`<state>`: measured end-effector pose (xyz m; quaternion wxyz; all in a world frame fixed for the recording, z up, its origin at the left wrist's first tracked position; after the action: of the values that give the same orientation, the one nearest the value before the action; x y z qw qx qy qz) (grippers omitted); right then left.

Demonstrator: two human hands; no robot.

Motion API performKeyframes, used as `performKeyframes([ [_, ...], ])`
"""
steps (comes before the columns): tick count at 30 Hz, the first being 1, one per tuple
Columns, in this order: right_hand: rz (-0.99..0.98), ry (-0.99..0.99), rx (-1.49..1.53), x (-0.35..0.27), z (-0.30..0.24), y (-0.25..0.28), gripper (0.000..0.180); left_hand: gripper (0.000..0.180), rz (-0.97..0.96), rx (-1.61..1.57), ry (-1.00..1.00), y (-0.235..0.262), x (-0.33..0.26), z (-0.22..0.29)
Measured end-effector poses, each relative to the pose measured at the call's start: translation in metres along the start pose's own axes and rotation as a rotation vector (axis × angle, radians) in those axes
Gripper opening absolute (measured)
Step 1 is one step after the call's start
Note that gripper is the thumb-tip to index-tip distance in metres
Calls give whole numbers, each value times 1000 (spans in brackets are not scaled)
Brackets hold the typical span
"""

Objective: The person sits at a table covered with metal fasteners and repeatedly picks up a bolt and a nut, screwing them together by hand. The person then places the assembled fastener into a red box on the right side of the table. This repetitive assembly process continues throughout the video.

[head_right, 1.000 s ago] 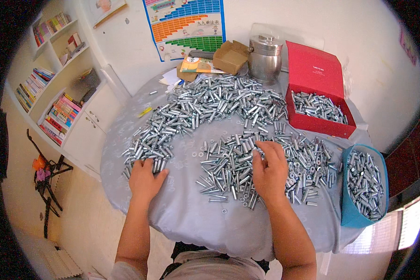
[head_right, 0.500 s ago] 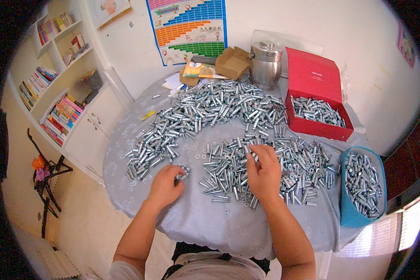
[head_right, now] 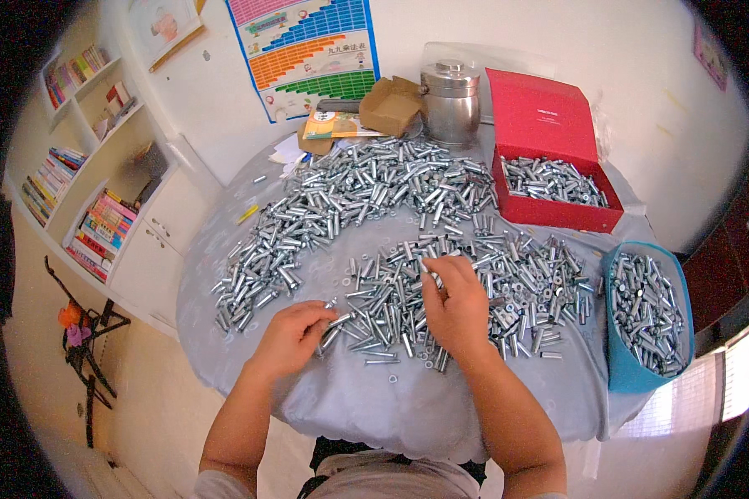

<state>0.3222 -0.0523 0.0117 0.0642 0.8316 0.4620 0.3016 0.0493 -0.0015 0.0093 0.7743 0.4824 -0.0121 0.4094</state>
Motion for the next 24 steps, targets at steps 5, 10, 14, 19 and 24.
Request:
performKeyframes([
  [5,-107,68,36,0,-8,3,17,26,-126,-206,253,0,34,11],
  [10,-234,10,104,1,-5,5,17,32,-115,-472,122,-18,72,30],
  [14,-240,-195,260,3,7,10,17,23,-69,-572,174,-34,89,30],
  [19,-257,-273,379,4,8,15,17,21,75,-876,295,-41,95,25],
  [24,-249,-334,544,5,-4,18,23,21,173,-925,265,-51,90,22],
])
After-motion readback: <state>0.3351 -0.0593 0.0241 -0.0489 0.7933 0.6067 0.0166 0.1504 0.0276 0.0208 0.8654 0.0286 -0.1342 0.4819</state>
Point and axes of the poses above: each hand's wrist, its own x-axis towards the middle knuckle, its own y-axis out of the back of the hand, z = x × y, the point moved 1 cm from there along x, towards the middle knuckle, and after that the axes turned 8 degrees about -y, right-handed, at the moved point
